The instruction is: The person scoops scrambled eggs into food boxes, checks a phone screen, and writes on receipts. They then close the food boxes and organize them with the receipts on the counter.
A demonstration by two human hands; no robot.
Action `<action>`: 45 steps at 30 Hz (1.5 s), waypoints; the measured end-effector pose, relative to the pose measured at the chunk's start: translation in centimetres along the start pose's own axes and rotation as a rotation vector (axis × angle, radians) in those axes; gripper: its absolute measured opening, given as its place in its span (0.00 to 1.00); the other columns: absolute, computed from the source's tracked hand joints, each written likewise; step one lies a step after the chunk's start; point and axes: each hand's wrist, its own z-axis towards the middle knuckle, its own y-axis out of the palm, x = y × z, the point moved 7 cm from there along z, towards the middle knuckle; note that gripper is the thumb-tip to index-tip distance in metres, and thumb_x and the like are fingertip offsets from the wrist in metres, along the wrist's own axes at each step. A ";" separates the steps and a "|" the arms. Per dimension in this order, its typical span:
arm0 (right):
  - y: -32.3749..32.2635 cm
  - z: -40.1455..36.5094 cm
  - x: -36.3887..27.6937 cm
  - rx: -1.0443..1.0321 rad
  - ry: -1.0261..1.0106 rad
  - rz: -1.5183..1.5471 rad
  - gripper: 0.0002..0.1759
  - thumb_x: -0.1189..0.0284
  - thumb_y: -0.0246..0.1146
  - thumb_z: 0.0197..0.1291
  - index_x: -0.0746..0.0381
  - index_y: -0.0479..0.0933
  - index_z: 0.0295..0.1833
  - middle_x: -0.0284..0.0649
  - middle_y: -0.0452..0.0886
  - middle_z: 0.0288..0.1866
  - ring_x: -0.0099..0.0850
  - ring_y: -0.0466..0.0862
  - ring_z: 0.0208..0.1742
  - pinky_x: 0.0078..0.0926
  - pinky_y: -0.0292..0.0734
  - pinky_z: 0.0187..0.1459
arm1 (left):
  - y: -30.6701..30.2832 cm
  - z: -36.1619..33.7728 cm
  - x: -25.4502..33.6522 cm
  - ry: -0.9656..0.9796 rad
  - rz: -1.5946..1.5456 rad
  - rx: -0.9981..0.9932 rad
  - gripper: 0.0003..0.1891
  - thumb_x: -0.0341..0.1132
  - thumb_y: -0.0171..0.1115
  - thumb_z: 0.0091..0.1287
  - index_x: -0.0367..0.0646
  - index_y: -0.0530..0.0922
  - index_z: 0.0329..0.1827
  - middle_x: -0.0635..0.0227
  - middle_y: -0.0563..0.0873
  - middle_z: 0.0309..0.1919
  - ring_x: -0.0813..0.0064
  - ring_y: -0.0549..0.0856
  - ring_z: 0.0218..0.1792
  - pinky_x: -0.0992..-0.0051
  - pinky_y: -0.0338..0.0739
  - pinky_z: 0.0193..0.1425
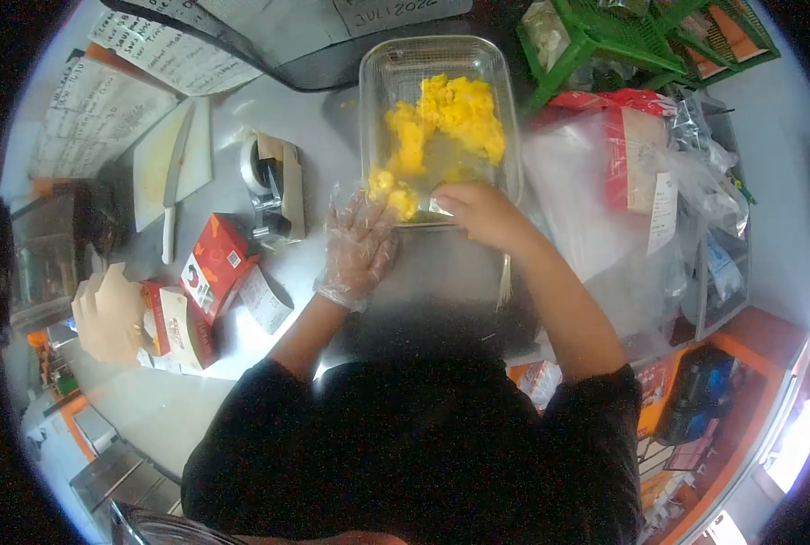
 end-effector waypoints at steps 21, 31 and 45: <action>-3.6 -1.6 -0.4 0.180 -0.043 -0.215 0.15 0.63 0.55 0.69 0.62 0.80 0.51 0.43 0.84 0.33 0.35 0.83 0.35 0.33 0.76 0.39 | -2.6 2.1 -1.0 -0.204 0.054 -0.018 0.28 0.48 0.48 0.71 0.52 0.66 0.74 0.72 0.63 0.76 0.57 0.57 0.77 0.32 0.35 0.73; 0.0 -1.0 -4.7 0.356 -0.305 -0.688 0.12 0.64 0.58 0.68 0.59 0.80 0.50 0.51 0.84 0.39 0.50 0.84 0.41 0.43 0.77 0.41 | -0.8 2.0 -0.4 -0.226 0.210 -0.117 0.27 0.45 0.48 0.71 0.54 0.66 0.74 0.76 0.63 0.76 0.63 0.58 0.77 0.30 0.40 0.72; -1.1 0.9 0.4 0.006 0.075 0.385 0.18 0.62 0.58 0.72 0.65 0.77 0.55 0.25 0.66 0.25 0.13 0.60 0.24 0.12 0.55 0.25 | -0.8 3.1 1.4 -0.394 0.329 -0.223 0.34 0.52 0.46 0.73 0.54 0.53 0.80 0.76 0.54 0.79 0.68 0.54 0.79 0.32 0.39 0.73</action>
